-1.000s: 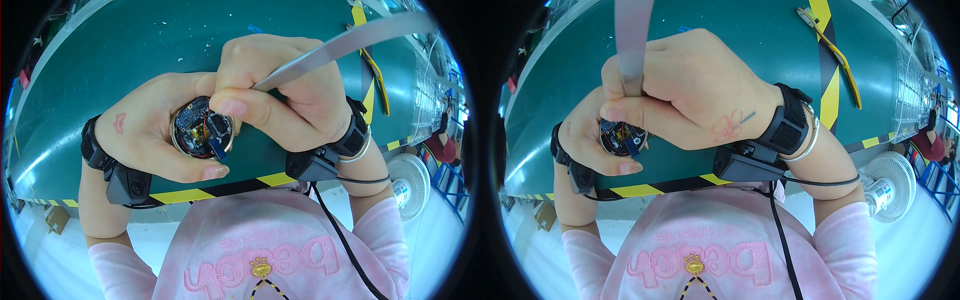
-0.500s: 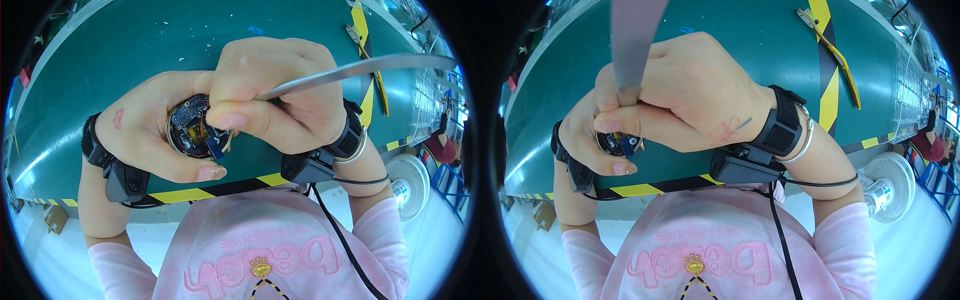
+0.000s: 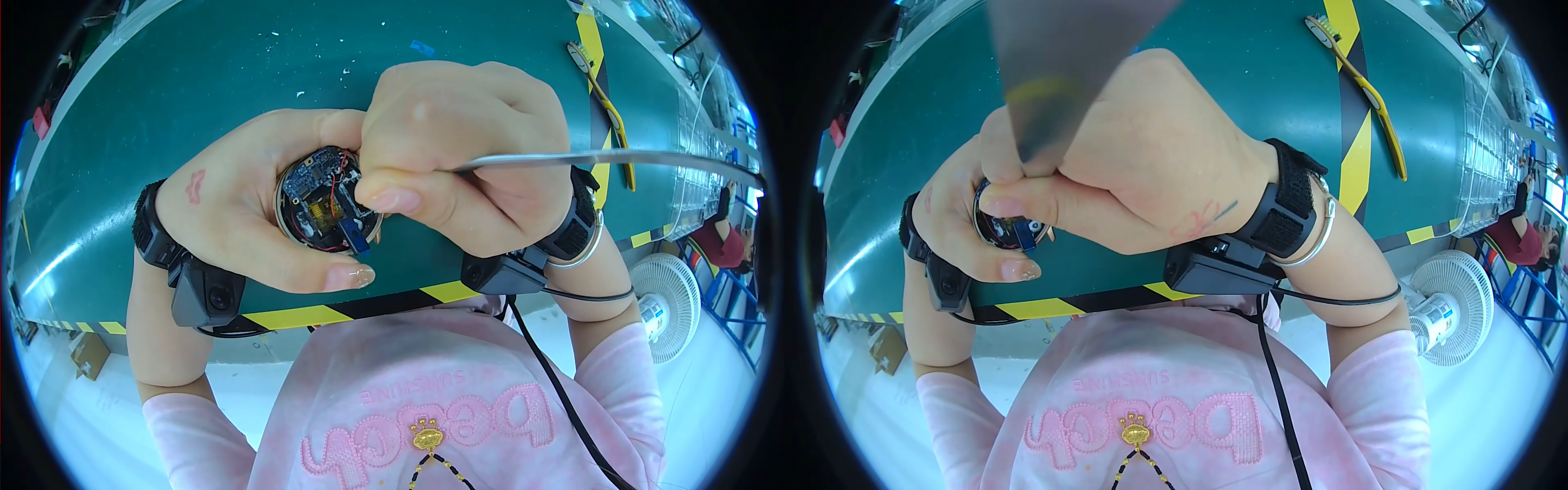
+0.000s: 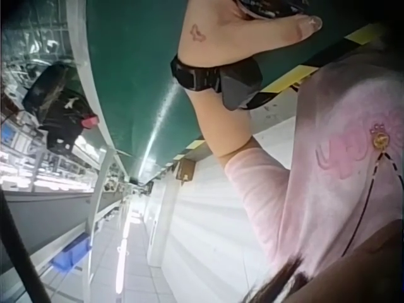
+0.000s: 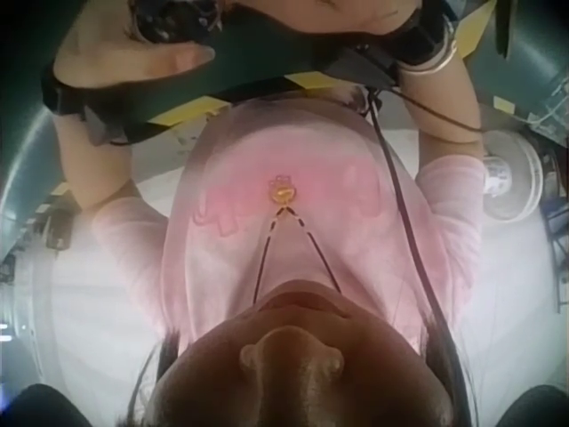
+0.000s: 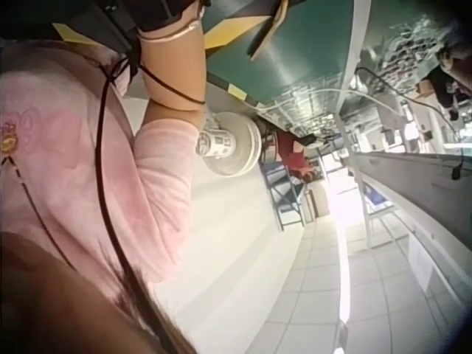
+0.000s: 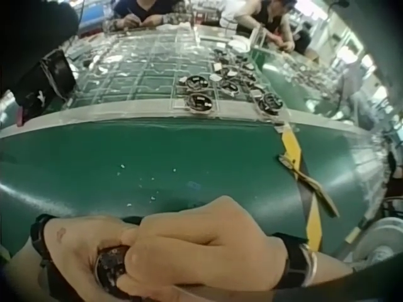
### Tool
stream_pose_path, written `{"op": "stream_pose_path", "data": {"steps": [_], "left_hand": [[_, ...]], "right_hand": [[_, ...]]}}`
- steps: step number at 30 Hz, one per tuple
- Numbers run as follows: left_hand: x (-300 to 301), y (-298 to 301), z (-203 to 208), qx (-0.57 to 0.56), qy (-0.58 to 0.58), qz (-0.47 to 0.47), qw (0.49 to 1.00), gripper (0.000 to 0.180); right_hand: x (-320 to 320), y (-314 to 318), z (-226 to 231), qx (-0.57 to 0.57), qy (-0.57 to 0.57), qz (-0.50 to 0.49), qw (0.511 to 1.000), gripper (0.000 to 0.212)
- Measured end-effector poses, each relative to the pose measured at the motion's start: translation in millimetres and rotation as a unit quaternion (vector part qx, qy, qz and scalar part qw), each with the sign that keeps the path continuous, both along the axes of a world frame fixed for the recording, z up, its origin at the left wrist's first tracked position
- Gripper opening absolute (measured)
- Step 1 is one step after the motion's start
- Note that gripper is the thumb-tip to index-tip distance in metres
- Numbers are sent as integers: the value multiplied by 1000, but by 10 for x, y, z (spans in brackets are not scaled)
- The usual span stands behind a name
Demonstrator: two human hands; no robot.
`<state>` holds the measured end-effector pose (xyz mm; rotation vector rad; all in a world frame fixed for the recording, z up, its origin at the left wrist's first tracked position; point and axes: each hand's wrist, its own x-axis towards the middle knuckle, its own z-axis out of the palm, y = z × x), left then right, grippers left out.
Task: Assembling small electronic components onto a circular circuit board at a manual assembly station.
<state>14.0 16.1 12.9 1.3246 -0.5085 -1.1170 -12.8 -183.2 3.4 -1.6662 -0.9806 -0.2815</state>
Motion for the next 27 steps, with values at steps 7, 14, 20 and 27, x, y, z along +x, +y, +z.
{"op": "stream_pose_path", "data": {"steps": [7, 14, 20, 27], "left_hand": [[16, -37, 67, 33, 28, -7, 999, 47], [37, -29, 46, 40, 26, -20, 999, 45], [38, 16, -55, -49, -57, -62, 995, 38], [34, 16, -42, -37, -42, -57, 997, 39]], "right_hand": [[28, -14, -15, 5, -6, 29, 1000, 13], [11, 0, -33, 12, 10, 20, 1000, 15], [-22, -20, 18, -32, 67, 17, 997, 17], [-15, -29, -25, -6, 57, 12, 998, 16]]}}
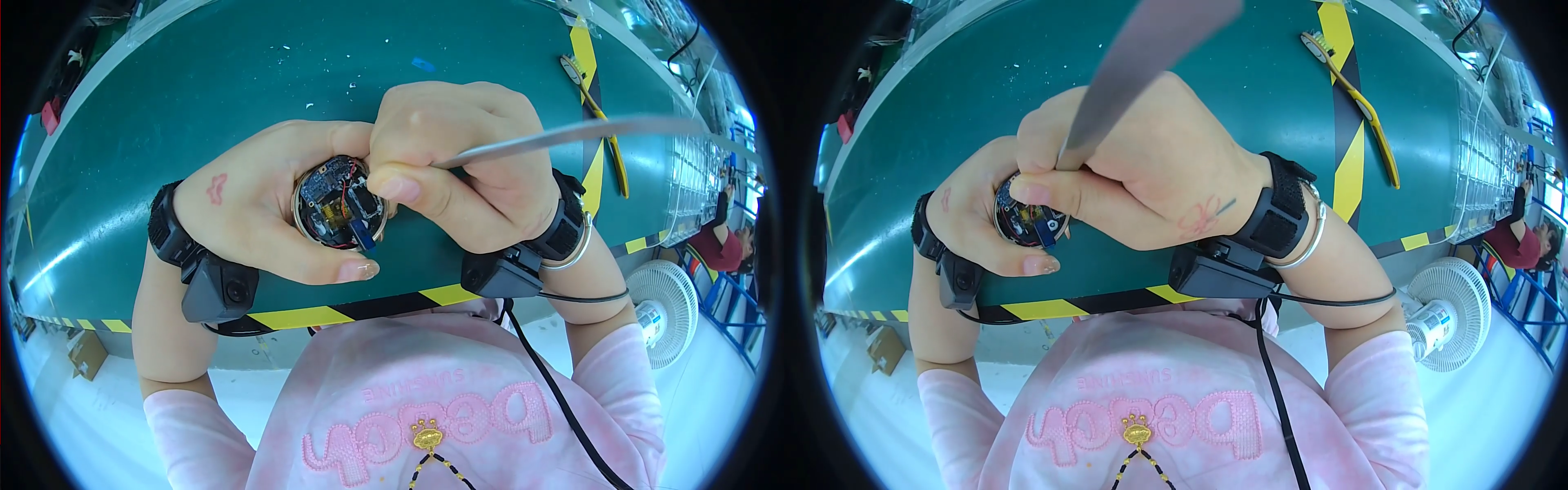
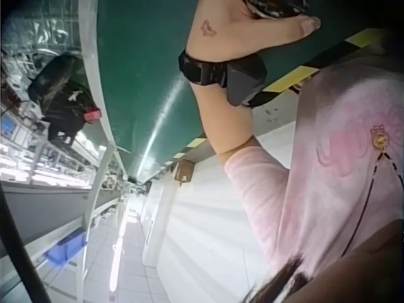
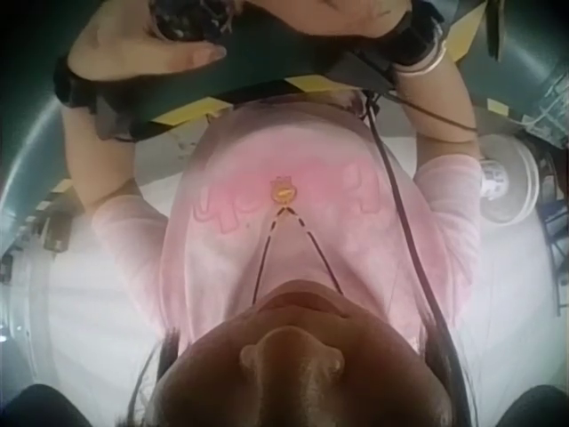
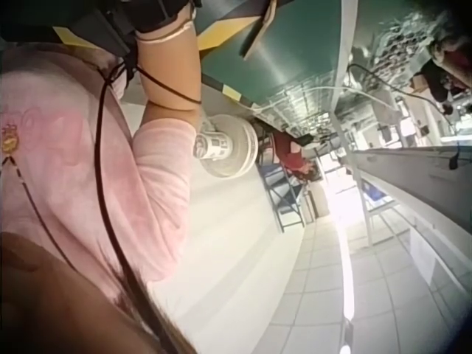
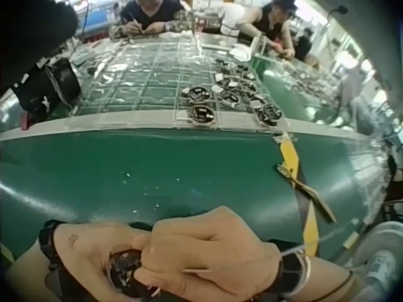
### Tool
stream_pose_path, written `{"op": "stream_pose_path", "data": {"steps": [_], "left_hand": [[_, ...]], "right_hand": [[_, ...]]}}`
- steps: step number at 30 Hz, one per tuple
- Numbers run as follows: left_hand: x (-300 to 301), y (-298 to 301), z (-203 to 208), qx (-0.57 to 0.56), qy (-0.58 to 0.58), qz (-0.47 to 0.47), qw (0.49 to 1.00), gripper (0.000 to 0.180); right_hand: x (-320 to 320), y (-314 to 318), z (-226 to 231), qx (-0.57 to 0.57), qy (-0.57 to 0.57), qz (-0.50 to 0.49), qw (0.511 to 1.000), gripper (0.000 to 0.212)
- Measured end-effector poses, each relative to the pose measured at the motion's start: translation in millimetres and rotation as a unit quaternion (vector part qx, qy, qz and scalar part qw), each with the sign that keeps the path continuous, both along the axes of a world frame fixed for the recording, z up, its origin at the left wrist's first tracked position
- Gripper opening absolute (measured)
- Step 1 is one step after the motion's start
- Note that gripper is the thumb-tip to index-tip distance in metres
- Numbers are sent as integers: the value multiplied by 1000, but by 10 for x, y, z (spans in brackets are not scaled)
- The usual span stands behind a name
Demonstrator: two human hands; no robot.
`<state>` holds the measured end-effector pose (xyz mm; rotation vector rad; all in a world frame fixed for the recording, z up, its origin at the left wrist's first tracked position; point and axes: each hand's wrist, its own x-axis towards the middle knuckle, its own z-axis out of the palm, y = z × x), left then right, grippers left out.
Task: Assembling small electronic components onto a circular circuit board at a manual assembly station.
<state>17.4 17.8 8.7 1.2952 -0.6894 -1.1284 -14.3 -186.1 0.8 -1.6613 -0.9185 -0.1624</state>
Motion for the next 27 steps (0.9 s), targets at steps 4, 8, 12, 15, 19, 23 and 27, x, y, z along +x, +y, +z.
{"op": "stream_pose_path", "data": {"steps": [4, 8, 12, 15, 19, 23, 27], "left_hand": [[-8, 1, -34, -34, -12, 13, 999, 44], [16, 11, 28, 1, -36, 8, 999, 48], [29, 21, 34, 14, -37, -7, 999, 50], [18, 18, 9, -5, -42, 7, 999, 51], [11, 13, -2, -5, -27, 9, 1000, 51], [6, 12, 0, 3, -19, 20, 1000, 50], [13, 29, -41, -18, -71, 2, 997, 49]], "right_hand": [[-3, 9, 6, -2, -31, -6, 1000, 15], [-16, -5, 35, -12, -24, 1, 1000, 14], [-10, -6, 36, -2, 5, 16, 1000, 13], [-17, -6, 17, 16, 21, 15, 1000, 13], [-18, 18, 11, 3, -28, -20, 999, 14], [-40, -8, 32, -30, -45, -34, 998, 13], [-27, -4, 52, -10, 7, 10, 1000, 11]]}}
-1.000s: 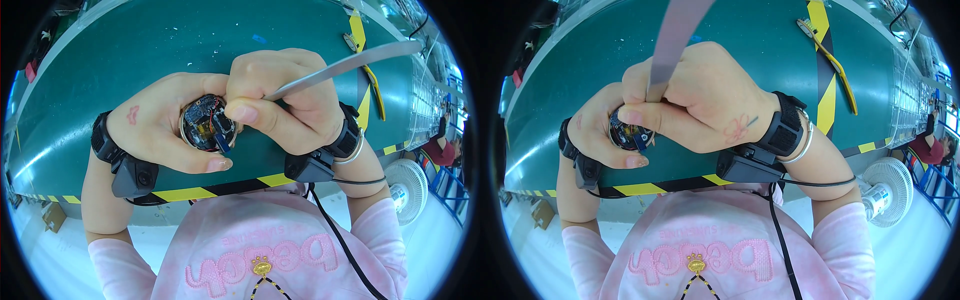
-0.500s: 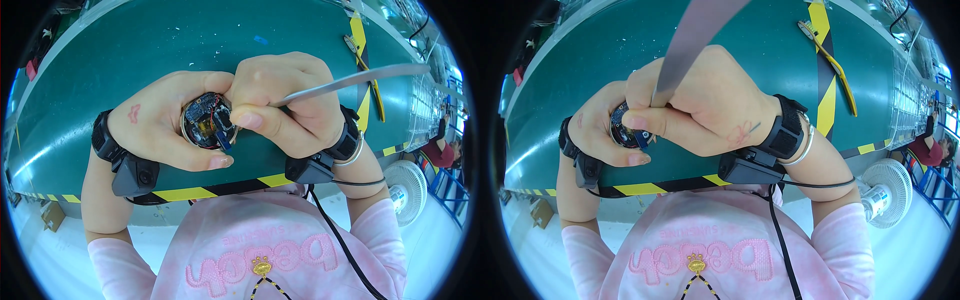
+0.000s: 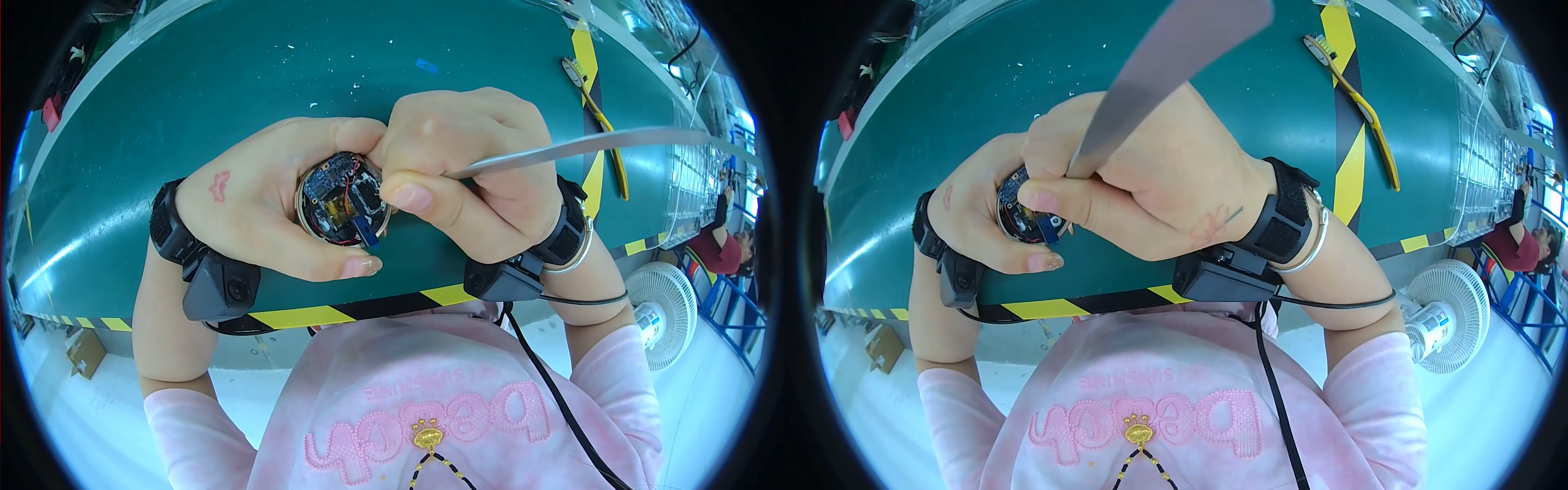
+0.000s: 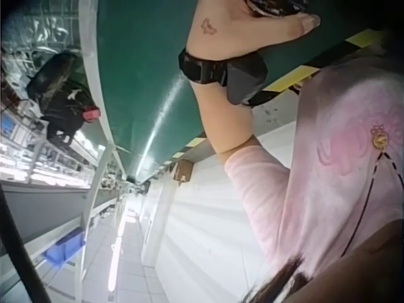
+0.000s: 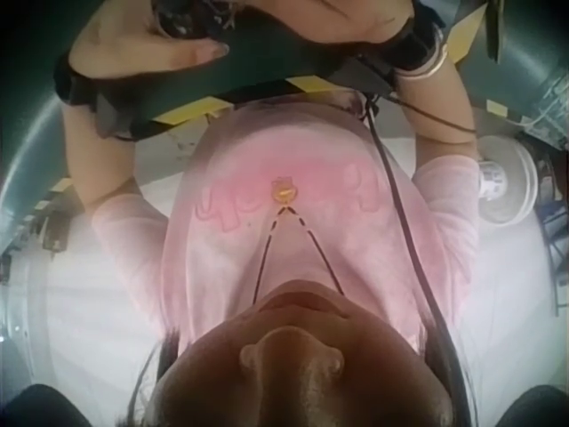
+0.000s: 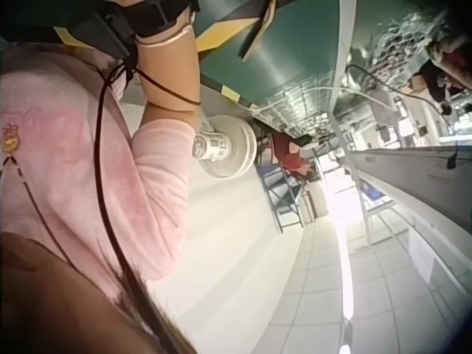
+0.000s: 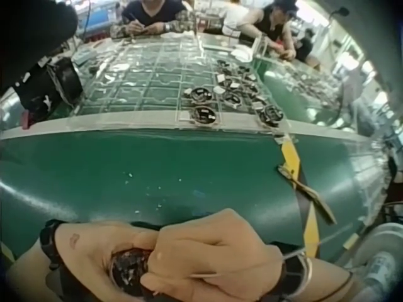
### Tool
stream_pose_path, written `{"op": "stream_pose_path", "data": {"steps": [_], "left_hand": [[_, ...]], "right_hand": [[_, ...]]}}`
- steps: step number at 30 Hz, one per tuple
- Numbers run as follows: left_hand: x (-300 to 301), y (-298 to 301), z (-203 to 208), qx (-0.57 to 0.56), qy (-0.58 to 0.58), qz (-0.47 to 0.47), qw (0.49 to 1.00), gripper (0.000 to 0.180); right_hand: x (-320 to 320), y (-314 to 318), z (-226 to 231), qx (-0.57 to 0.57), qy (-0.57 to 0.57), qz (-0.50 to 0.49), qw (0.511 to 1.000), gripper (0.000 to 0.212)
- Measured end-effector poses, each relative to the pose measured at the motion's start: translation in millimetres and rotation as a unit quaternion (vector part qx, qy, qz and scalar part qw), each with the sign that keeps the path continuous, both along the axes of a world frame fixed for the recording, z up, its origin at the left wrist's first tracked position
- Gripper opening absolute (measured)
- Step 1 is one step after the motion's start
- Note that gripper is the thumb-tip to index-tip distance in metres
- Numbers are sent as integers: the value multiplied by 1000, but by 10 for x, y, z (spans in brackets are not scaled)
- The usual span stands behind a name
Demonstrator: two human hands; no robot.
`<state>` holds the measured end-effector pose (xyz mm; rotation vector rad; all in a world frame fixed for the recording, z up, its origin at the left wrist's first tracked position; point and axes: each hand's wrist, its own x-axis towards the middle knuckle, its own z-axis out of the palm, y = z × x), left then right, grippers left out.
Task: Assembling small electronic components onto a circular circuit board at a manual assembly station.
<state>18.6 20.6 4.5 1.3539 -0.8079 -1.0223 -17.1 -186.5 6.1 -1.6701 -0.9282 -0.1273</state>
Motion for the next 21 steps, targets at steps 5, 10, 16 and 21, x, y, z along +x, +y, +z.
{"op": "stream_pose_path", "data": {"steps": [5, 10, 16, 21], "left_hand": [[-9, -11, 18, 2, 17, 12, 1000, 48], [-1, -25, 18, 4, 32, 18, 999, 46], [-4, -17, 9, -17, 28, 32, 999, 43], [-2, 2, 43, 64, 81, 45, 994, 67]], "right_hand": [[-12, 9, -21, 8, -29, -31, 999, 10], [-14, -32, -28, -22, -60, -32, 997, 10], [-26, -21, -50, -28, -103, -46, 993, 10], [-55, -6, -92, -9, -125, -42, 991, 14]]}}
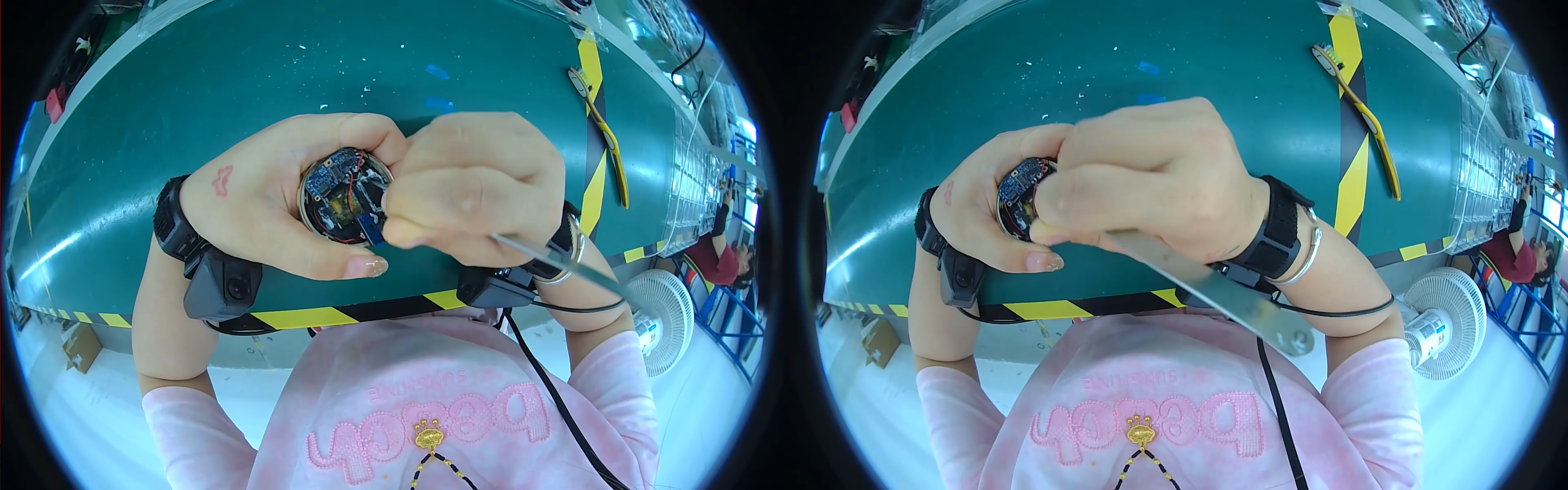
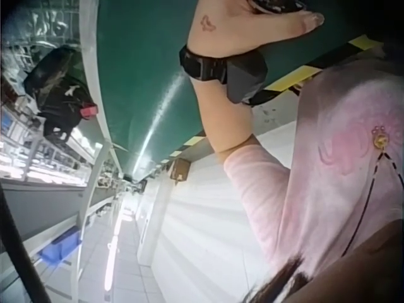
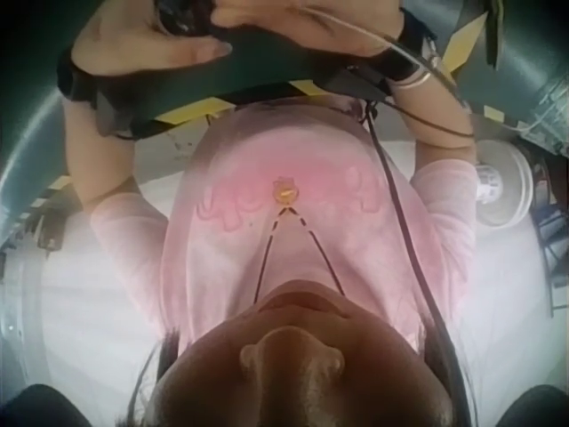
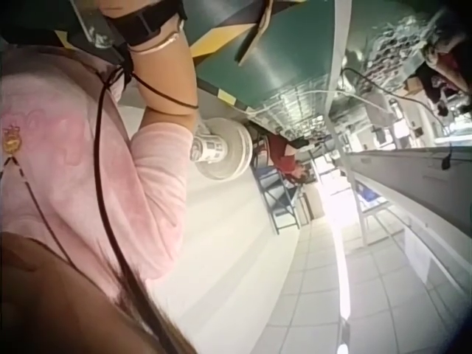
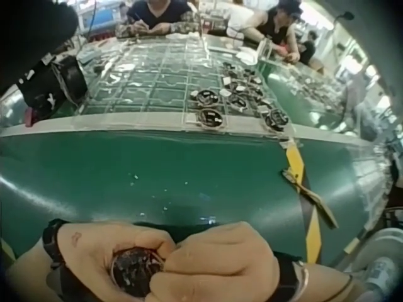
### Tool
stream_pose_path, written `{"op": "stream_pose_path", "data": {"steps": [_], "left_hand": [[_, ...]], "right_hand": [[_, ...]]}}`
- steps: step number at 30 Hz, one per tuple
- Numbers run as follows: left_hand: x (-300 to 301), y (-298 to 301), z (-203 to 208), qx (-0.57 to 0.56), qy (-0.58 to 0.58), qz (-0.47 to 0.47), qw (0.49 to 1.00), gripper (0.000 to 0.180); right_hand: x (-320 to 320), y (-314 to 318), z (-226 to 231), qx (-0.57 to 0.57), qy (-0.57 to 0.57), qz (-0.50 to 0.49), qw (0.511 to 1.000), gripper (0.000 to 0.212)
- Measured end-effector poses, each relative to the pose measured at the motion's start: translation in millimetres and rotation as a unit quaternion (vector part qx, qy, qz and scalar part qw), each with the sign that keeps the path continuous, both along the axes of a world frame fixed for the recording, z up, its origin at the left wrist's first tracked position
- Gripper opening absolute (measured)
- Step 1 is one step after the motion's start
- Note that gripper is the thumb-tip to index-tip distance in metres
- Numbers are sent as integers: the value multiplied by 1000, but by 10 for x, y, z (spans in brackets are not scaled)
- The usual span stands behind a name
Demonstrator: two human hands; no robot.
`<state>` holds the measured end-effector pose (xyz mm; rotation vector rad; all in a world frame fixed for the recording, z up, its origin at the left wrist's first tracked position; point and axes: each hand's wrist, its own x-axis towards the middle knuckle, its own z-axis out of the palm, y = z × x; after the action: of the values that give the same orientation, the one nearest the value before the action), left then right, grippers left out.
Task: Assembling small electronic components onto a circular circuit board at a manual assembly station.
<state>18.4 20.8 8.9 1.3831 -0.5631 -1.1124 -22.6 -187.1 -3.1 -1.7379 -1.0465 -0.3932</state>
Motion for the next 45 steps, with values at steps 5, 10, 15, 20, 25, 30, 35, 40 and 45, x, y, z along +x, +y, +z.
{"op": "stream_pose_path", "data": {"steps": [5, 10, 15, 20, 25, 30, 35, 40, 45], "left_hand": [[26, -2, -104, -105, -104, -43, 988, 62], [-3, -23, -98, -123, -134, -27, 983, 55], [14, -9, -68, -90, -93, -26, 991, 49], [14, -39, -6, -31, 3, -11, 999, 45], [5, -20, -16, -17, -21, -16, 1000, 44], [1, -32, -54, -61, -134, -28, 989, 44], [15, -39, -23, -47, -133, -30, 990, 45], [-13, -38, -78, -81, -98, 7, 992, 46], [1, -23, -55, -60, -58, -5, 997, 48]], "right_hand": [[-18, -11, -6, -5, 12, 12, 1000, 16], [-25, 12, -21, 31, 47, 5, 998, 15], [-16, -47, 29, -28, 27, -8, 999, 12], [-34, -60, 39, -96, -46, -34, 994, 11], [-82, -20, 110, -82, 17, -39, 996, 9], [-87, -21, 126, -43, 87, -30, 995, 6], [-93, -64, 129, -51, 112, -4, 992, 8], [-127, -46, 107, -61, 41, -30, 997, 8], [-152, -18, 87, -101, -20, -54, 993, 13]]}}
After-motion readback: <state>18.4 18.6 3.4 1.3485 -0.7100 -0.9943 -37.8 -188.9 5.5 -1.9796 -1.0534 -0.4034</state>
